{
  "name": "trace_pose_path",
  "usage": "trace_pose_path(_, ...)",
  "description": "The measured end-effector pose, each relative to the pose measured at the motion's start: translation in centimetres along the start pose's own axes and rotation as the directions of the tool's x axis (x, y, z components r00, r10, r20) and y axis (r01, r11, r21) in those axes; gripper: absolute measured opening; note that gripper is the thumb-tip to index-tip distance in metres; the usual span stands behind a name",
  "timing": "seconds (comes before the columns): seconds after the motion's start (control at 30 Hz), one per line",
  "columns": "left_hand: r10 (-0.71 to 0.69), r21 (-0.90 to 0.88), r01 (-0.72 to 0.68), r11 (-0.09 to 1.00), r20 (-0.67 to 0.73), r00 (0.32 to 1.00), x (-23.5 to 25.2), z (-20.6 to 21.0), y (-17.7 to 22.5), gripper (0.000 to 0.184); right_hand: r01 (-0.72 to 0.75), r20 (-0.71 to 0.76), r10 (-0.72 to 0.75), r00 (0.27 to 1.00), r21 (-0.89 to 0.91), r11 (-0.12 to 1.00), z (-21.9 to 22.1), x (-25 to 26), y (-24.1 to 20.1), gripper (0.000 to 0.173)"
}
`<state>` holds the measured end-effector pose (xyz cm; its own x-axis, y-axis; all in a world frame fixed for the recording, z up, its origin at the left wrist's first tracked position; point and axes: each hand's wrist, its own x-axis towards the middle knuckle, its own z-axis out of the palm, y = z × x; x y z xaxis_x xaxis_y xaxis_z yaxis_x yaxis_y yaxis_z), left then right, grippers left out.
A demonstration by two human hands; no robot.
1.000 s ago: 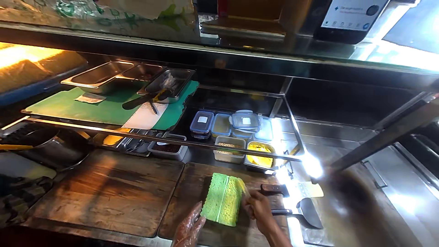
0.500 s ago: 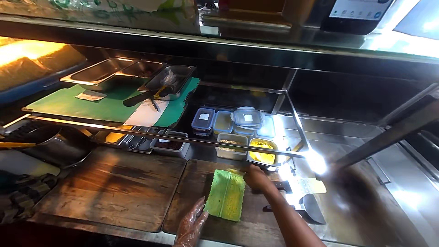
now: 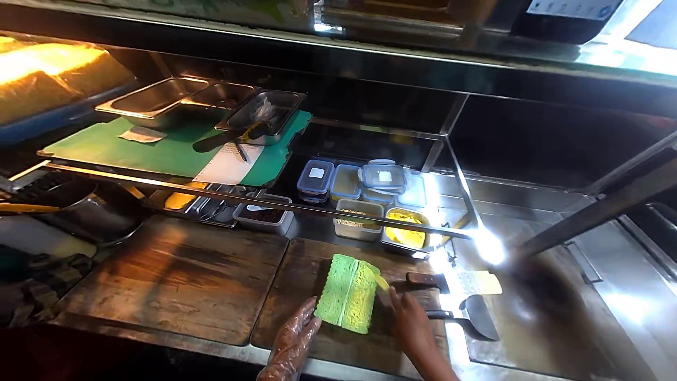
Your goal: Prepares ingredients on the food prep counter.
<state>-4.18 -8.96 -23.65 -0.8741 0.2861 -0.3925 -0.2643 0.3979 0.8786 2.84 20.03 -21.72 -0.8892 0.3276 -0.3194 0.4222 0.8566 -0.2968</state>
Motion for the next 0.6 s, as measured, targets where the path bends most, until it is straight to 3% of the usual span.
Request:
trace_pose_path(0.07,-0.011,-0.035,0.01,0.999,-0.013,1.0,-0.1,0.2,-0.1,0.053,-0.051,0.001,0.051,0.999,0.158,0.986,-1.4,-1.3,-0.3,0.052)
trace_pose_path(0.13,-0.008,-0.082,0.002,0.997,-0.077,0.997,-0.5,0.8,-0.4,0.051,0.042,-0.107,-0.011,0.994,0.29,0.956,-0.1,-0.3,-1.5,0.049)
trace_pose_path(0.2,-0.049,-0.147,0.024,0.989,-0.171,0.984,-1.3,2.1,-0.1,0.049,0.04,-0.006,-0.04,0.999,0.263,0.964,1.3,-0.2,-3.1,0.054)
trace_pose_path(0.27,-0.161,-0.283,0.09,0.955,-0.239,0.958,-2.3,3.1,0.7,0.048,0.001,0.163,-0.043,0.986,0.248,0.969,1.0,-3.8,-4.9,0.06)
trace_pose_path(0.33,-0.301,-0.464,0.164,0.871,-0.238,0.923,-3.3,4.0,1.3,0.046,-0.021,0.236,-0.068,0.969,0.356,0.934,0.0,-8.0,-5.2,0.051)
trace_pose_path(0.43,-0.437,-0.664,0.227,0.712,-0.166,0.884,-4.6,5.6,2.2,0.046,0.052,0.061,-0.093,0.994,0.486,0.873,2.1,-8.2,-4.4,0.044)
trace_pose_path(0.5,-0.482,-0.726,0.256,0.638,-0.118,0.868,-4.8,6.2,2.6,0.045,0.164,-0.021,-0.167,0.986,0.324,0.932,4.5,-8.1,-3.5,0.049)
trace_pose_path(0.6,-0.526,-0.761,0.295,0.578,-0.071,0.848,-4.5,5.6,3.1,0.047,0.304,-0.125,-0.285,0.95,0.177,0.936,4.8,-11.5,-2.9,0.052)
